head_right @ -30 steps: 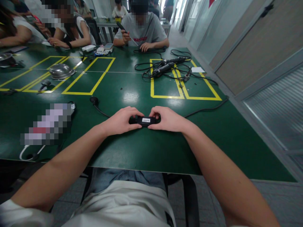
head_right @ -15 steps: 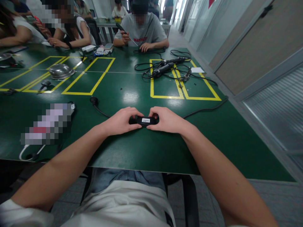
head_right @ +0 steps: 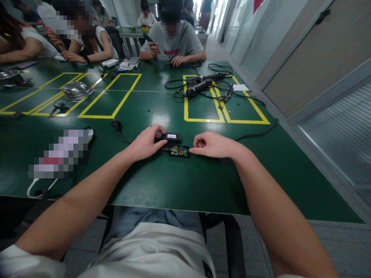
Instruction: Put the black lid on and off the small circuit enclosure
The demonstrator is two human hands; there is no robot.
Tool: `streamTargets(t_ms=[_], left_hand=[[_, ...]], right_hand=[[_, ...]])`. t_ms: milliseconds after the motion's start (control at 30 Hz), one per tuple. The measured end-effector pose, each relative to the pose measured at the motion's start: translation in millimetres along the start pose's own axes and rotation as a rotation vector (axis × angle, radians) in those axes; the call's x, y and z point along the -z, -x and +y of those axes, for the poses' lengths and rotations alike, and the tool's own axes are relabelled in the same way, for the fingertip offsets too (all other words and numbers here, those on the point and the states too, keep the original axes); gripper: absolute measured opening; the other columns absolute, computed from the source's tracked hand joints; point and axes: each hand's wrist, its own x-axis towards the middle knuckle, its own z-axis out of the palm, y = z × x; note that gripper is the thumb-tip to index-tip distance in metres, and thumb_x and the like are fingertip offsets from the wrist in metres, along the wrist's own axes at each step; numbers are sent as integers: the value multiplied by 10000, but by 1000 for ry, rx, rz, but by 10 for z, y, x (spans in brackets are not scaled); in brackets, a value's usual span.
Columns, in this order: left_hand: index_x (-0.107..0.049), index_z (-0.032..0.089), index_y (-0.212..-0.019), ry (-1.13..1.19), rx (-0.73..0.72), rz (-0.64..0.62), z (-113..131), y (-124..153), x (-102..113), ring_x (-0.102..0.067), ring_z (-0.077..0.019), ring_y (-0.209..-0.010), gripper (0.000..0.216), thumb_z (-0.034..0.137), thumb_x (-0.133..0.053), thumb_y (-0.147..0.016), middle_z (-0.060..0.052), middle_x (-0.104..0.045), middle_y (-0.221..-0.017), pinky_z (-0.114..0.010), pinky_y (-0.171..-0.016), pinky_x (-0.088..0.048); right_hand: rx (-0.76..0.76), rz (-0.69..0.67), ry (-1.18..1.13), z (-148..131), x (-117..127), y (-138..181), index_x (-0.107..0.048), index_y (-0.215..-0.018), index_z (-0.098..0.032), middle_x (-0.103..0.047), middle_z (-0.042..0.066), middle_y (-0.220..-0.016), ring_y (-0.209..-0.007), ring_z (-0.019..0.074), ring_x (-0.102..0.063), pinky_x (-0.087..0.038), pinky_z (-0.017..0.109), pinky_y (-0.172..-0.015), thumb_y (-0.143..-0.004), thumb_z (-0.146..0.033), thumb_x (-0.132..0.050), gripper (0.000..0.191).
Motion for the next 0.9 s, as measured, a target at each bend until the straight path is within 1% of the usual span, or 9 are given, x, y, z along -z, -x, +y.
streamTargets(t_ms=[133,200,267,333,400,500,600,733,900], left_hand=[[-696,209,-1135,-121,-75,-9,27,39,70,-691,-305,-1155,175,308,-730,-995,-117,-715,-1205,-472,-1075,-551],[-721,202,-1051,-157,-104,-28,54,56,137,-692,-298,-1123,172,368,-706,-1009,-129,-695,-1214,-448,-1038,-552],[-723,202,-905,-197,-79,-140,84,66,201,-688,-270,-947,282,430,-634,-1045,-105,-699,-1046,-413,-911,-542],[-705,205,-805,-238,-62,-256,115,70,242,-650,-242,-807,379,464,-592,-1058,-83,-693,-909,-380,-794,-491],[-699,204,-787,-279,-64,-303,147,76,258,-635,-235,-775,387,471,-604,-1050,-81,-710,-879,-364,-735,-437],[-722,201,-848,-309,-24,-309,190,91,259,-644,-239,-778,346,476,-636,-1040,-81,-749,-887,-353,-698,-395],[-741,203,-897,-301,42,-323,214,107,258,-641,-235,-735,349,500,-634,-1044,-68,-758,-842,-346,-687,-387],[-728,211,-846,-252,36,-326,209,113,256,-622,-224,-682,367,518,-640,-1028,-55,-731,-767,-346,-685,-393],[-694,223,-761,-237,32,-304,203,117,259,-596,-221,-647,387,527,-658,-999,-52,-715,-725,-349,-660,-377]], right_hand=[[10,-45,67,42,41,5,-731,-783,-219,-661,27,-714,-675,188,-541,-364,341,-635,-870,-853,-638,647],[6,-60,93,52,47,4,-725,-763,-220,-650,25,-698,-664,186,-534,-355,341,-625,-877,-865,-616,664],[-13,-82,115,48,47,5,-709,-741,-224,-631,20,-682,-651,183,-524,-349,342,-621,-884,-858,-605,658],[-32,-87,142,30,39,6,-686,-725,-232,-615,16,-677,-649,184,-519,-347,344,-623,-892,-833,-605,630],[-36,-73,169,4,26,9,-654,-709,-241,-603,13,-675,-654,188,-518,-346,347,-630,-908,-803,-603,598],[-35,-63,184,-35,7,16,-596,-688,-251,-588,9,-671,-660,188,-513,-342,347,-638,-933,-783,-594,587],[-52,-62,188,-61,1,26,-560,-677,-254,-572,2,-665,-657,184,-506,-335,346,-638,-941,-783,-596,593],[-74,-69,188,-70,9,32,-539,-666,-257,-550,-4,-660,-645,181,-492,-333,351,-633,-935,-778,-611,591],[-44,-57,156,-55,7,29,-505,-652,-259,-507,-9,-647,-636,174,-450,-317,352,-625,-926,-816,-605,628]])
